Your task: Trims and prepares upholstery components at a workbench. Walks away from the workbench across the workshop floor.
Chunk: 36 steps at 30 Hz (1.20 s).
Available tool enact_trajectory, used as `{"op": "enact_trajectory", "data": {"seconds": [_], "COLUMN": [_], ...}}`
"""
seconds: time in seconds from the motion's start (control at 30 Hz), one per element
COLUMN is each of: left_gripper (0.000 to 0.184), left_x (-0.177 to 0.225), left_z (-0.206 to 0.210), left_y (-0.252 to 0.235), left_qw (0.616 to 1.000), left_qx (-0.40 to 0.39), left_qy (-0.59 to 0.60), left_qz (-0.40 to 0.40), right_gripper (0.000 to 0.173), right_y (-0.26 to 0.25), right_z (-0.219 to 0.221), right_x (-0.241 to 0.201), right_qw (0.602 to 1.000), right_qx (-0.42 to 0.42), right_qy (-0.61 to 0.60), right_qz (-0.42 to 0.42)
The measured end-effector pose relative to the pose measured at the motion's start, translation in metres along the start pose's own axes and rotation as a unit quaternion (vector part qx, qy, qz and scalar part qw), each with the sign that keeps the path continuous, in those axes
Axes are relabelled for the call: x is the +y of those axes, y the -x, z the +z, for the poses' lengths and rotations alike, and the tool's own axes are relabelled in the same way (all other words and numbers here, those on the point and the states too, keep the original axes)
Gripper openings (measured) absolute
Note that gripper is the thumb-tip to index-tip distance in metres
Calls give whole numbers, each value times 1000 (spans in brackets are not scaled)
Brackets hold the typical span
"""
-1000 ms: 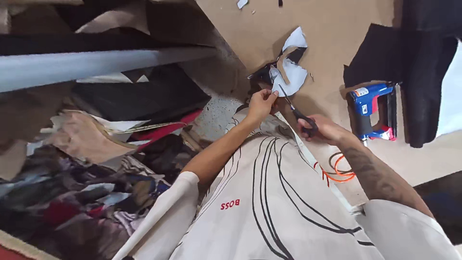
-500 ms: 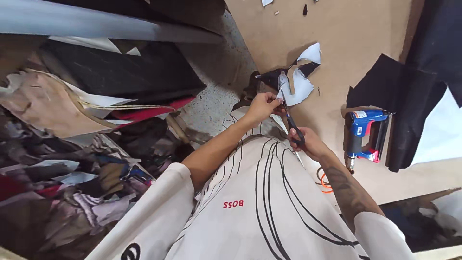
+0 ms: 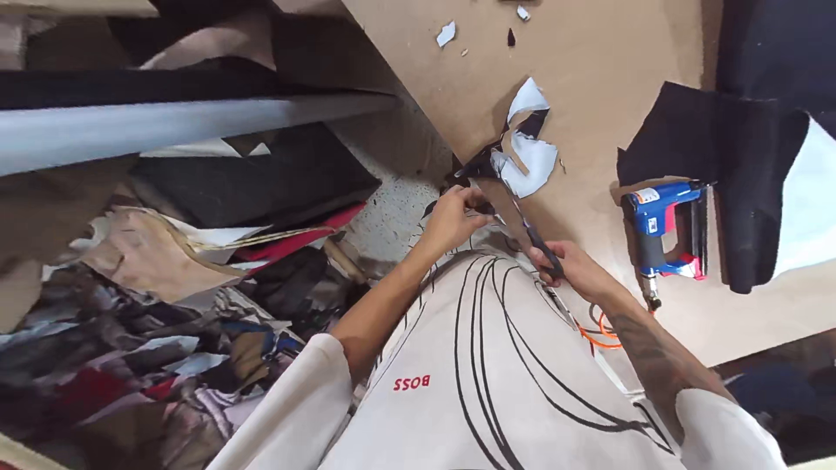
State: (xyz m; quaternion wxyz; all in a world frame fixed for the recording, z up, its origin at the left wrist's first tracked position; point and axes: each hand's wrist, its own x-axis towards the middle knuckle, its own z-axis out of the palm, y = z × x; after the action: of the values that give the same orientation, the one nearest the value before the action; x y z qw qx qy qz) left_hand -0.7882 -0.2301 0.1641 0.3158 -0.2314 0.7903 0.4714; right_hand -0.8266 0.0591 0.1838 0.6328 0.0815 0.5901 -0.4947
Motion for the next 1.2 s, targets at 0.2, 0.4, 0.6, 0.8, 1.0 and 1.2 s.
{"op": "enact_trajectory", "data": {"seconds": [0.2,0.4,0.6,0.8,1.0,1.2], "left_gripper": [45,44,21,22,12,14], "left_x": [48,24,55,133,159,170], "left_z": [42,33,-2,-2,6,1], "left_y": [-26,-31,-27,-123,-136,-143], "left_qw": [963,988,936,783,725,723], "left_qx": [17,-3,159,-138,-226,-254], "left_qy": [255,142,-190,-435,-492,-486], "left_qz": [-84,-61,248,422,426,421], "right_gripper": [55,50,48,49,53,41], "right_y": [43,18,-3,-1,-1,2], "right_z": [-58,-72,-55,-52,-56,-55], "right_x": [9,-2,-2,1,-5,-10], "right_qw": [980,988,977,975,970,966], "right_qx": [149,87,130,143,154,166], "right_qy": [134,127,165,168,190,198], "right_qz": [-4,-15,-32,-32,-12,-13]}}
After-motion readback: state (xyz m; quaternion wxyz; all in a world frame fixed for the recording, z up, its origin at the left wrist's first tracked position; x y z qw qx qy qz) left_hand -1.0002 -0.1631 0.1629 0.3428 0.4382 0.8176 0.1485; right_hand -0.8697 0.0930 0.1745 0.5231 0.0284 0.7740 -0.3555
